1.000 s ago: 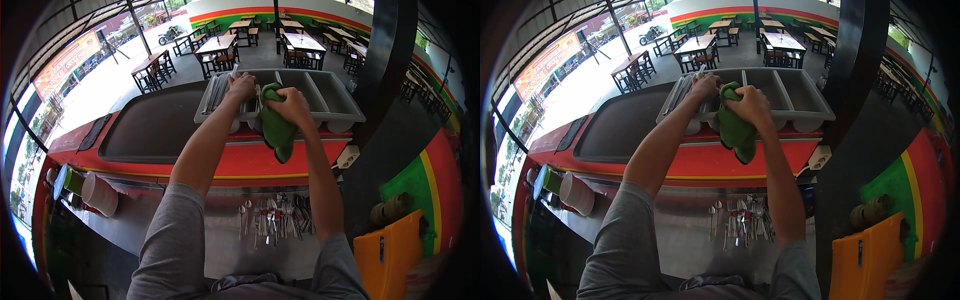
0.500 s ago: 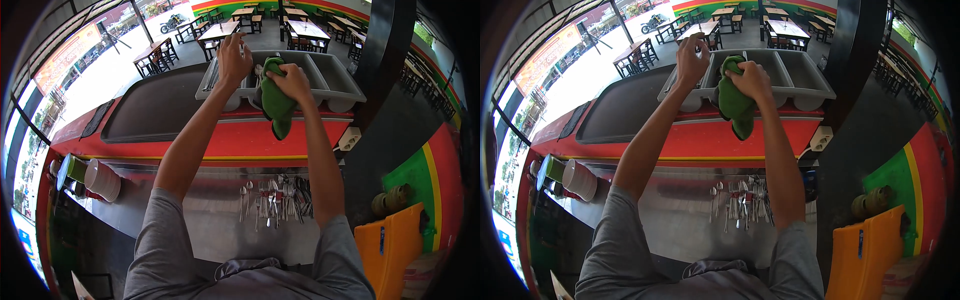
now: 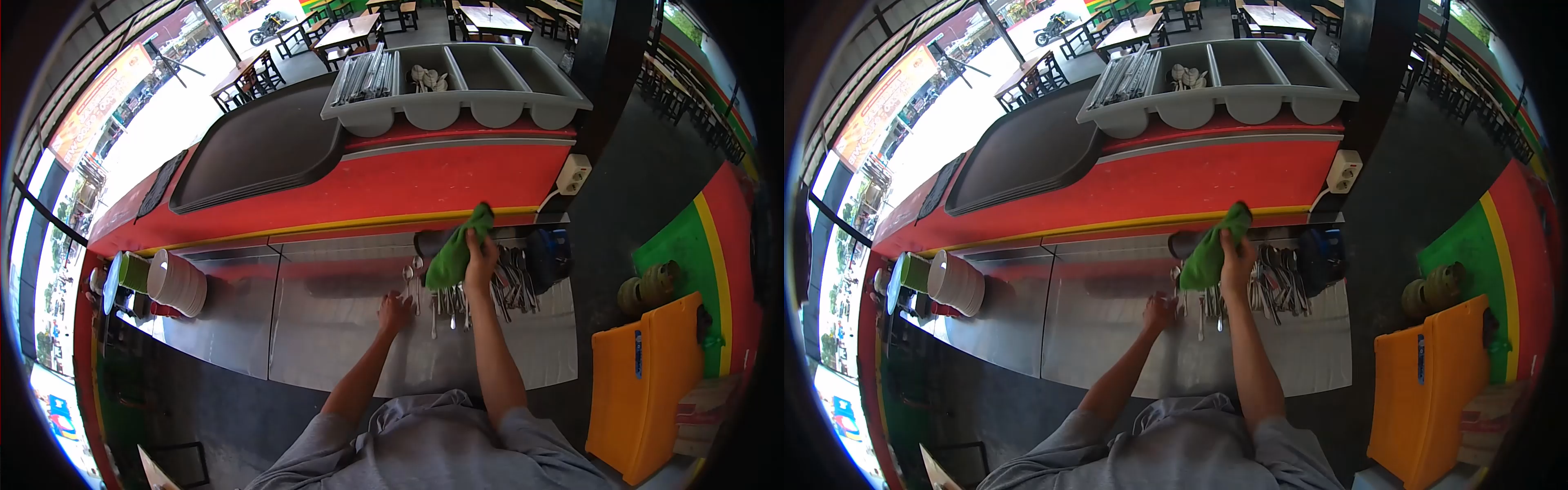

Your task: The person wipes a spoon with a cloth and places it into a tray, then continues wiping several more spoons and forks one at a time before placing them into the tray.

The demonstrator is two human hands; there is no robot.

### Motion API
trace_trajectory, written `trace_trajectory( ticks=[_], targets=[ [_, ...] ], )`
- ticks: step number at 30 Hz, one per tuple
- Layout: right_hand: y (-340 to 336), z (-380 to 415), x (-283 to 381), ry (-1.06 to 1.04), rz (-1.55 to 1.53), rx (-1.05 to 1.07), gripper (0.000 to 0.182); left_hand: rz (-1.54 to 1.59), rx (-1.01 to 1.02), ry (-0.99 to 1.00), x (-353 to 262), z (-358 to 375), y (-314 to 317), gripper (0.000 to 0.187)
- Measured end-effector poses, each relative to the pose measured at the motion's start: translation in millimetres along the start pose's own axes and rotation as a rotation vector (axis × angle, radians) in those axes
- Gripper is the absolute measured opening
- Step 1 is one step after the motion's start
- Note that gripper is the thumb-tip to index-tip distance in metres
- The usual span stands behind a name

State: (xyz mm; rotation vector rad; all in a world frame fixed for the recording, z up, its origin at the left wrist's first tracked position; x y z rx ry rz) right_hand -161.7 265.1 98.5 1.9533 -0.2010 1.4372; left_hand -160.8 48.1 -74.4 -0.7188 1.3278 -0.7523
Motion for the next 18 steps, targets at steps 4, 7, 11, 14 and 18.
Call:
trace_trajectory(
  ticks=[4, 7, 11, 14, 18],
  targets=[
    [-69, 128, -90, 0.508, 0.256, 0.231, 0.028, 0.004, -0.052, -0.032, 47, 55, 23, 0.037],
    [-109, 186, -97, 0.676, 0.342, 0.388, 0.029, -0.003, -0.117, -0.082, 24, 69, -1, 0.033],
    [-140, 189, -103, 0.739, 0.290, 0.369, 0.027, -0.005, -0.149, -0.182, 28, 60, 11, 0.022],
    [-141, 165, -101, 0.730, 0.232, 0.354, 0.026, 0.007, -0.139, -0.223, 25, 58, 12, 0.020],
    [-127, 138, -104, 0.712, 0.093, 0.304, 0.027, -0.087, -0.082, -0.206, 27, 53, 12, 0.020]
  ],
)
Point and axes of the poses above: each hand's wrist, its own z-axis away from the middle knuckle, its own y-axis out of the palm, x = y × z, the point moved 2 cm from there along -z, towards the middle knuckle, and after that the axes turned 1 degree about z, right-handed, at the moved point
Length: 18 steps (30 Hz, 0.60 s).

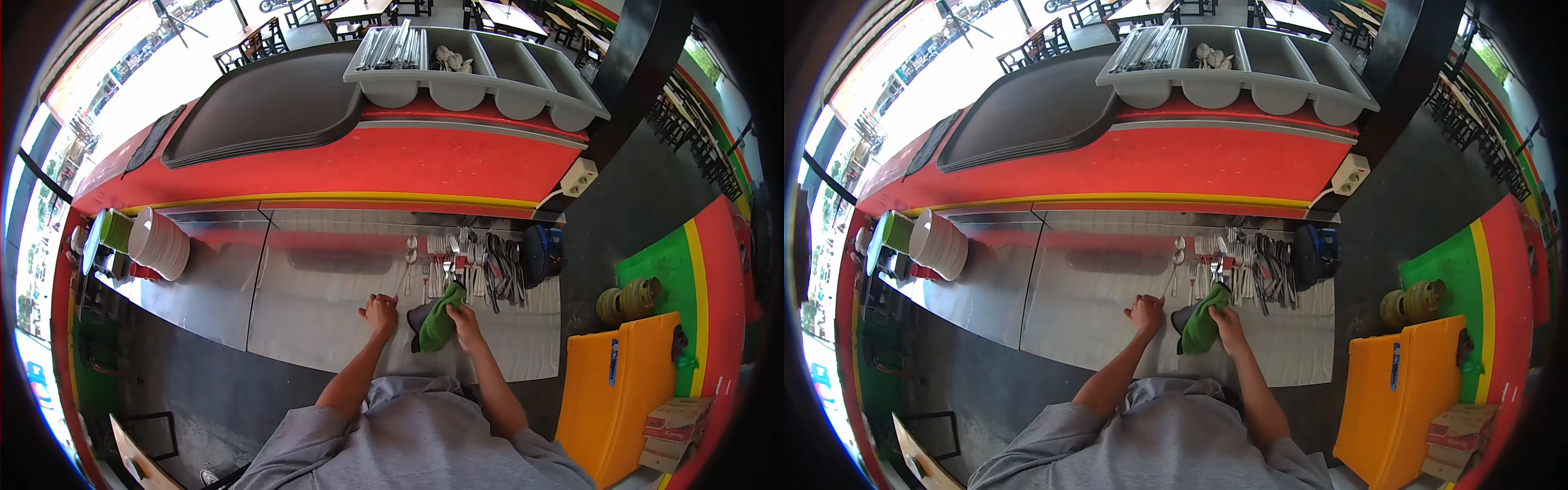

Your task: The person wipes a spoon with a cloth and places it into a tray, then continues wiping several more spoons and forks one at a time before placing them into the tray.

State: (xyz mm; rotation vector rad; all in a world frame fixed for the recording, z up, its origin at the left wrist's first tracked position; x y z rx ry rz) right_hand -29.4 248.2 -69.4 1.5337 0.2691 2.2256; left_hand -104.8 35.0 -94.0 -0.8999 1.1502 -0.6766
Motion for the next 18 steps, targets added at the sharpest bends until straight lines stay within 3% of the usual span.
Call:
trace_trajectory(
  ticks=[3, 6, 12, 15, 18],
  targets=[
    [11, -17, -3, -0.009, -0.063, -0.004, 0.028, -0.286, -0.014, 0.099, 0, -5, 6, 0.024],
    [24, -29, -21, 0.022, -0.082, 0.017, 0.031, -0.250, 0.143, 0.200, 11, 1, 1, 0.029],
    [56, -17, -57, 0.098, 0.146, 0.132, 0.036, 0.121, 0.239, 0.030, 49, 32, 3, 0.036],
    [65, -12, -72, 0.126, 0.233, 0.146, 0.035, 0.215, 0.220, 0.038, 59, 46, 14, 0.037],
    [74, -14, -85, 0.080, 0.396, 0.073, 0.031, 0.227, 0.199, 0.152, 67, 63, 28, 0.027]
  ],
)
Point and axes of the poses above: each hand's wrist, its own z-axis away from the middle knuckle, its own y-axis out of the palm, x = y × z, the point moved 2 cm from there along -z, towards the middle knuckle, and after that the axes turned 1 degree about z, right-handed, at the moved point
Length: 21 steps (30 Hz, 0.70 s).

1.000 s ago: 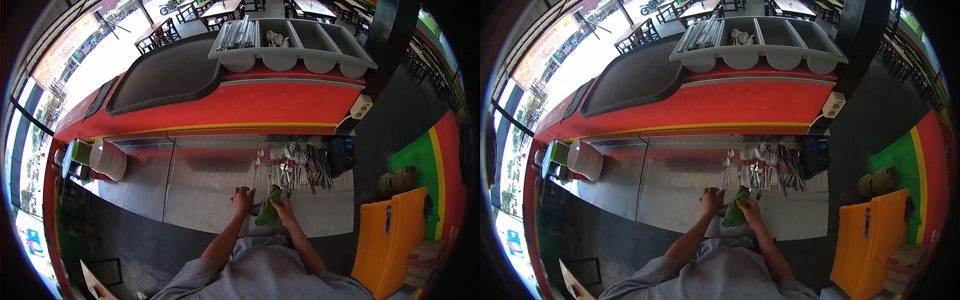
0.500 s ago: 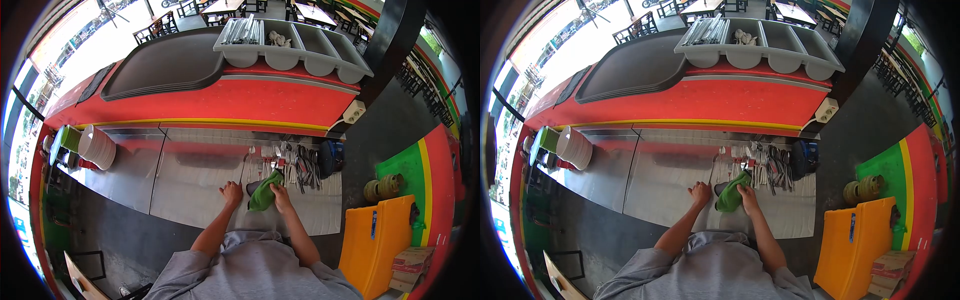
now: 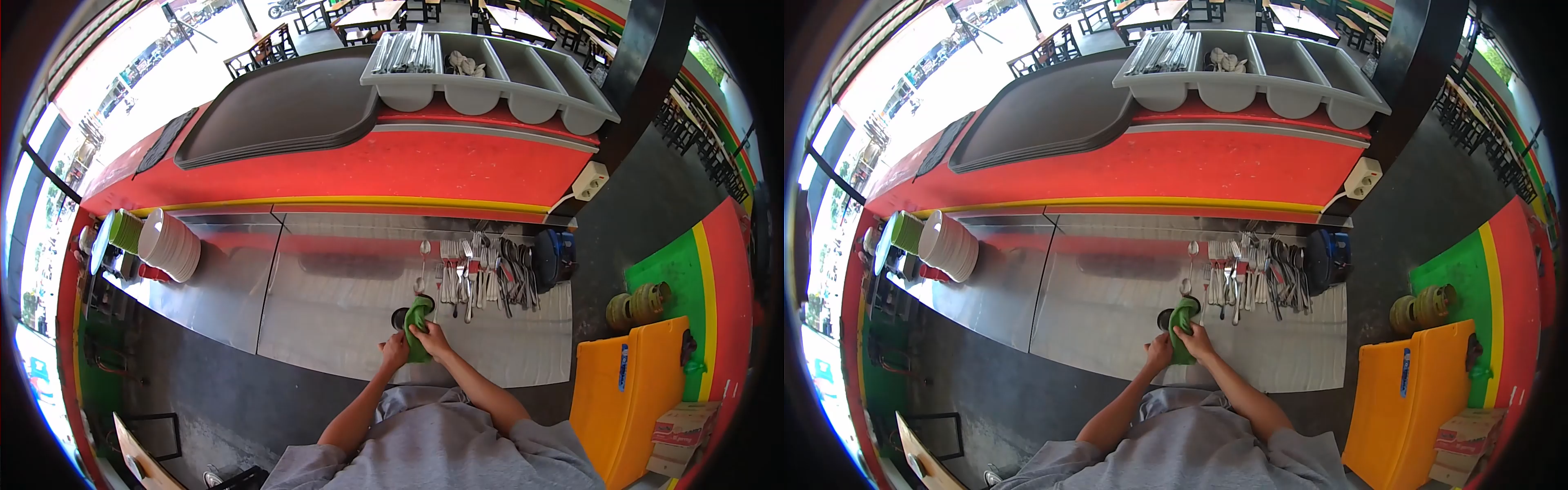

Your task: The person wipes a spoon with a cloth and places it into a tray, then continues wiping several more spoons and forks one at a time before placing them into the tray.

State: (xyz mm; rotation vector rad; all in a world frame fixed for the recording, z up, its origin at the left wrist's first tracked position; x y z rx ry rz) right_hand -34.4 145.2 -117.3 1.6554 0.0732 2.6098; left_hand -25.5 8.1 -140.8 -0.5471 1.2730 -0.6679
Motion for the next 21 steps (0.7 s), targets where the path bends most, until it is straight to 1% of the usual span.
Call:
trace_trajectory(
  ticks=[1, 4, 5, 7, 10, 13, 16, 17, 18, 19, 21],
  targets=[
    [2, -3, -1, -0.003, 0.090, -0.053, 0.030, -0.018, -0.012, 0.043, 4, 5, 5, 0.025],
    [7, -12, -5, 0.018, 0.285, -0.163, 0.028, -0.073, 0.023, 0.059, 5, 11, 3, 0.019],
    [8, -15, -6, 0.032, 0.339, -0.189, 0.028, -0.051, 0.012, 0.081, 2, 8, 0, 0.019],
    [11, -24, -14, 0.042, 0.332, -0.259, 0.029, -0.005, 0.000, 0.111, 5, 13, -1, 0.018],
    [10, -32, -14, 0.032, 0.489, -0.363, 0.031, 0.061, -0.025, 0.163, 8, 22, -1, 0.018],
    [10, -31, -12, -0.009, 0.387, -0.390, 0.035, 0.108, -0.003, 0.141, 13, 41, -2, 0.022],
    [11, -29, -14, 0.002, 0.297, -0.375, 0.035, 0.232, 0.167, -0.026, 6, 60, -17, 0.028],
    [11, -29, -16, 0.006, 0.281, -0.368, 0.035, 0.278, 0.171, -0.051, -2, 65, -23, 0.030],
    [11, -31, -19, 0.025, 0.305, -0.359, 0.027, 0.325, 0.174, -0.076, -9, 69, -28, 0.032],
    [11, -32, -22, 0.023, 0.274, -0.360, 0.027, 0.373, 0.174, -0.100, -14, 71, -31, 0.035],
    [12, -35, -30, 0.019, 0.214, -0.359, 0.027, 0.327, 0.167, -0.080, -17, 74, -35, 0.037]
  ],
)
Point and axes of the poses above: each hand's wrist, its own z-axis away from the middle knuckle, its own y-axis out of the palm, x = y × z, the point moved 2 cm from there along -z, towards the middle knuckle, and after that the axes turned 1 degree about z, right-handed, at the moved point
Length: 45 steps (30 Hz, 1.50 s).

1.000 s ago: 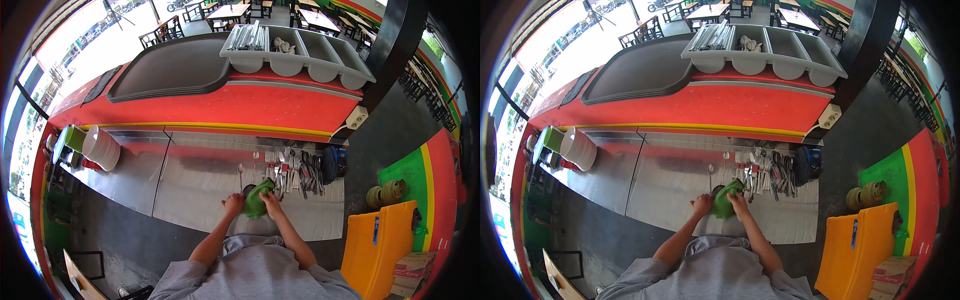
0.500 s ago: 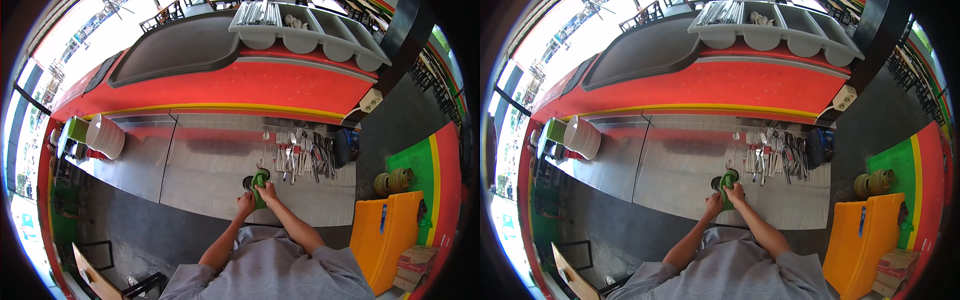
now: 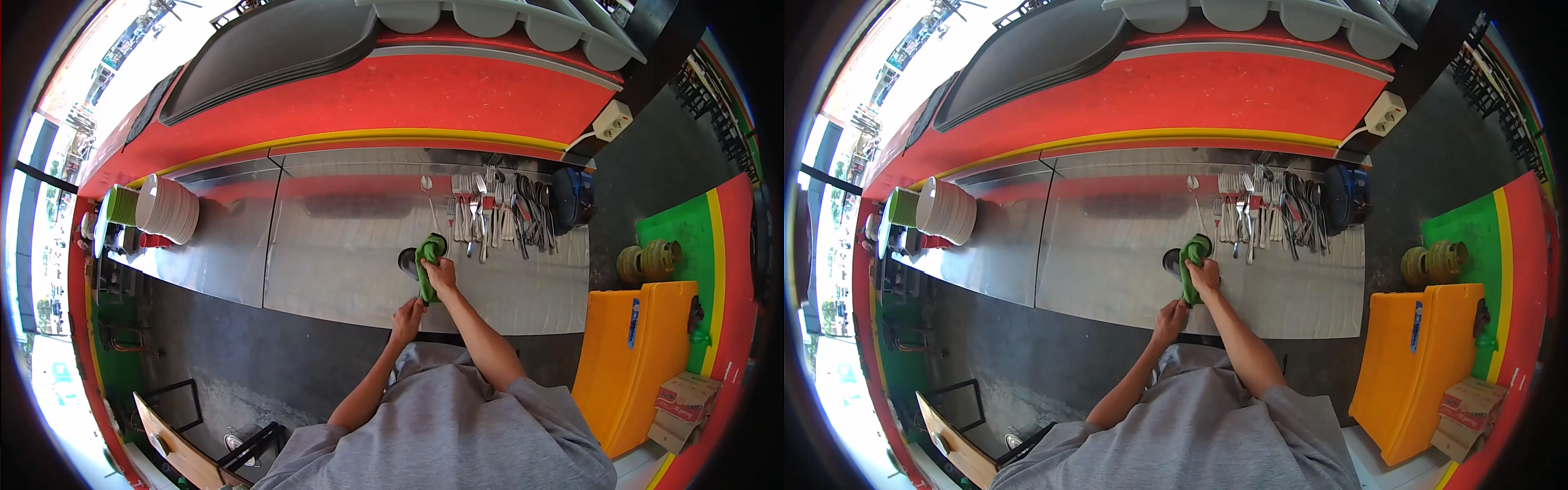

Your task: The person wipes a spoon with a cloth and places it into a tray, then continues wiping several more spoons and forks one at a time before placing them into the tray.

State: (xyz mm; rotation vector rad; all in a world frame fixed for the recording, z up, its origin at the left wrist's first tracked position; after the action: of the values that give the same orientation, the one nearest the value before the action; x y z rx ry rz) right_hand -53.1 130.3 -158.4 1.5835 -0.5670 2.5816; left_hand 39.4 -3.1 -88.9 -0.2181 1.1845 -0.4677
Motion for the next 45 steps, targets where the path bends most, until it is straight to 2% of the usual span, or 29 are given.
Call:
trace_trajectory(
  ticks=[7, 10, 14, 17, 22, 28, 35, 40, 45],
  targets=[
    [-1, 3, 0, -0.013, -0.117, 0.008, 0.025, 0.018, 0.024, 0.003, -11, 7, -9, 0.040],
    [-2, 5, 0, 0.002, -0.227, 0.045, 0.031, 0.089, 0.067, -0.024, -5, 7, -8, 0.039],
    [-3, 7, 5, -0.009, -0.319, 0.050, 0.021, 0.088, 0.083, 0.063, 0, 17, -8, 0.038],
    [-7, 14, 18, -0.111, -0.174, 0.031, 0.023, 0.099, 0.130, 0.025, -19, 37, -14, 0.041],
    [-4, 12, 12, -0.224, -0.039, -0.038, 0.028, 0.082, 0.052, 0.080, -10, 32, -12, 0.040],
    [-6, 10, 11, -0.206, -0.032, -0.075, 0.028, 0.009, -0.071, 0.096, -16, 23, -8, 0.040],
    [-7, 9, 6, -0.117, -0.169, -0.019, 0.025, 0.003, -0.165, 0.078, -11, 13, 3, 0.040],
    [-11, 15, 13, -0.087, -0.202, 0.026, 0.024, 0.068, -0.114, 0.076, 1, 5, 23, 0.039],
    [-10, 15, 11, -0.144, -0.177, 0.035, 0.023, 0.193, 0.006, 0.036, 6, 1, 37, 0.040]
  ],
)
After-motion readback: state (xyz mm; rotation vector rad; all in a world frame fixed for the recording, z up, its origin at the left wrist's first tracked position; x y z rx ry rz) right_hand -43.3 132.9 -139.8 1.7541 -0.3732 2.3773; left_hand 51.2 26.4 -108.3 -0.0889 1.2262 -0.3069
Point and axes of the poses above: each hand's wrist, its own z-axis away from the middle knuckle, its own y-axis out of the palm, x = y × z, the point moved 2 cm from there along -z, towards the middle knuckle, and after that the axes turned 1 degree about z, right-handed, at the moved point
